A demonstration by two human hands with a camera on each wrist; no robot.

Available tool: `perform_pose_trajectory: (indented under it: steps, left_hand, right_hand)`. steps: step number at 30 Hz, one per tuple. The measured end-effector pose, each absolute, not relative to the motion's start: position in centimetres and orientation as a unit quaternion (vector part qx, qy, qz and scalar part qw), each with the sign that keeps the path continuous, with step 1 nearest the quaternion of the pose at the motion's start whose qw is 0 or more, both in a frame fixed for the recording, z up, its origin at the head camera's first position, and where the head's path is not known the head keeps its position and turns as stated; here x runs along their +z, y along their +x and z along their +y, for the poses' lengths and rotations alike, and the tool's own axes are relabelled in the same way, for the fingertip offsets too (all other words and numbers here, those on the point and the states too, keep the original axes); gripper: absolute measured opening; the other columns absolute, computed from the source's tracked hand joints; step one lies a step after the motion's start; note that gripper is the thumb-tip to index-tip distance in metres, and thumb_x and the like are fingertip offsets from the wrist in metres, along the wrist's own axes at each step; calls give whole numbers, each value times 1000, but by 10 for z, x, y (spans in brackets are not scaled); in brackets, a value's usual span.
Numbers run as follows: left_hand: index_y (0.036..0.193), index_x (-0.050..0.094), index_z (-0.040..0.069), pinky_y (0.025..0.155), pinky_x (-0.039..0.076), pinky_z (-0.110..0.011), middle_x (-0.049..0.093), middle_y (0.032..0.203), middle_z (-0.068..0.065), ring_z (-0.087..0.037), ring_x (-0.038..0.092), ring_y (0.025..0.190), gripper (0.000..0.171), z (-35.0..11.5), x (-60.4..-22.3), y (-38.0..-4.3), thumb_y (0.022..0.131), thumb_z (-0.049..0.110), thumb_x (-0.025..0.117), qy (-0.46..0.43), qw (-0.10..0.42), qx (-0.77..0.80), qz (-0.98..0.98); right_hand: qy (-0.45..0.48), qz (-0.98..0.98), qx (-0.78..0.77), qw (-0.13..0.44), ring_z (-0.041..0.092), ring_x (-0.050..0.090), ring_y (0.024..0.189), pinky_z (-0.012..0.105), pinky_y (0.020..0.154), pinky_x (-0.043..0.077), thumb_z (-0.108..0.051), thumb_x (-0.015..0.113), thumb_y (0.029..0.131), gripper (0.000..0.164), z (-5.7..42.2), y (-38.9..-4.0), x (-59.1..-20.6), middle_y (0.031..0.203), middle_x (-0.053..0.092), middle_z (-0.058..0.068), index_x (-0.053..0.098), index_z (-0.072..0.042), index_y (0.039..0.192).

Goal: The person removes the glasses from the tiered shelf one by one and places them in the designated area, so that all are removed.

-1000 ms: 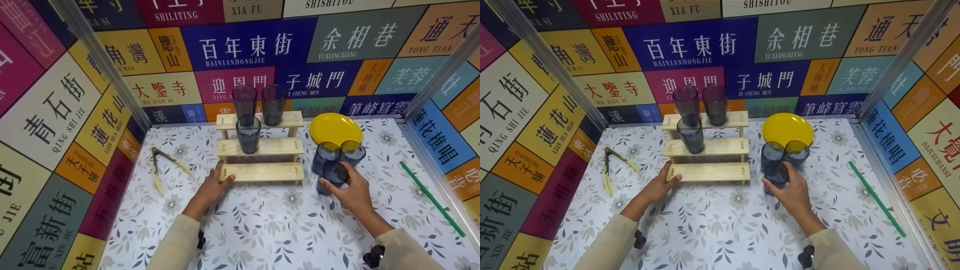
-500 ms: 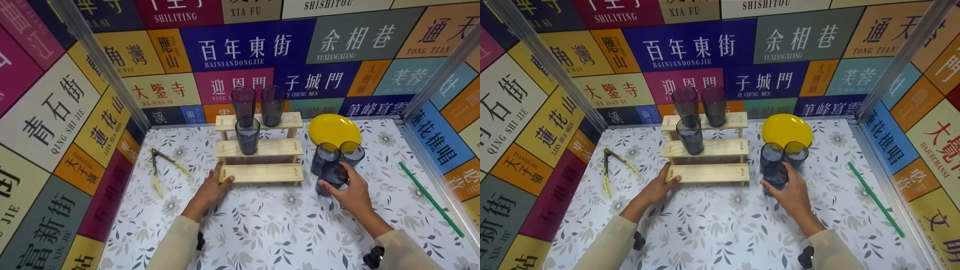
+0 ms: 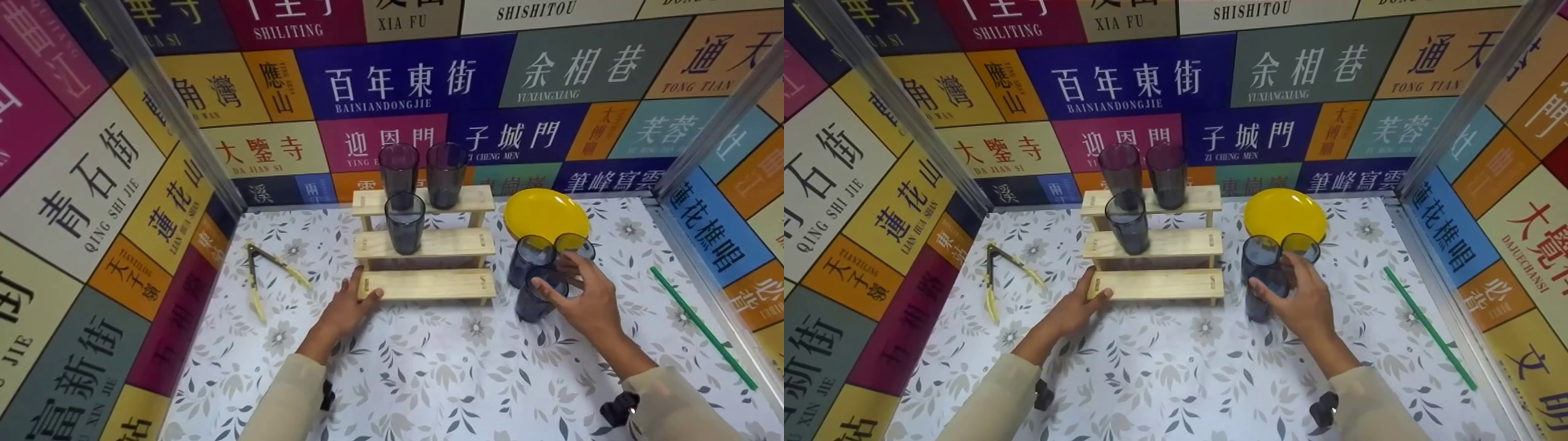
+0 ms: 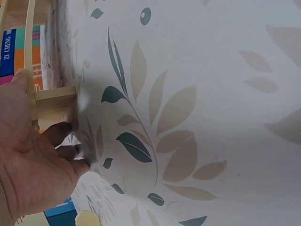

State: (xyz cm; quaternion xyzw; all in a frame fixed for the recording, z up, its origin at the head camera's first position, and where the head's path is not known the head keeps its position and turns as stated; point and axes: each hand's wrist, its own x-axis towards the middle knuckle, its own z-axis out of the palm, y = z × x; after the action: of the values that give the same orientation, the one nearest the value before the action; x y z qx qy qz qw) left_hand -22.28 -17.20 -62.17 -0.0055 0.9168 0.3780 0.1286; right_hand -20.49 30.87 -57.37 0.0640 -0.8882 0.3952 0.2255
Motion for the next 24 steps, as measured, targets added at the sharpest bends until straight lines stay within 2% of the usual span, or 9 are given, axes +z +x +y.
perform_pose_trajectory:
  steps: [11,20,24]
  left_hand:
    - [180,13,20,128,33,-75,19,179,-37,-65,29,161,90,-174,-624,-224,112,64,53,-3,124,372,920]
    - [180,13,21,130,30,-73,18,180,-35,-62,27,163,92,-173,-624,-224,111,69,50,-3,129,375,918]
    - [180,13,21,130,31,-73,19,180,-35,-62,29,162,92,-174,-625,-224,111,69,50,-6,129,373,919]
  right_hand:
    - [91,-882,384,258,36,74,121,-2,97,45,-23,99,85,69,298,-227,-545,132,74,17,66,1,142]
    - [124,-878,384,256,40,75,125,-3,104,39,-25,100,83,76,269,-248,-531,137,74,19,65,0,146]
    - [137,-875,394,244,38,74,128,3,108,44,-28,100,84,78,251,-257,-526,139,73,18,65,-2,149]
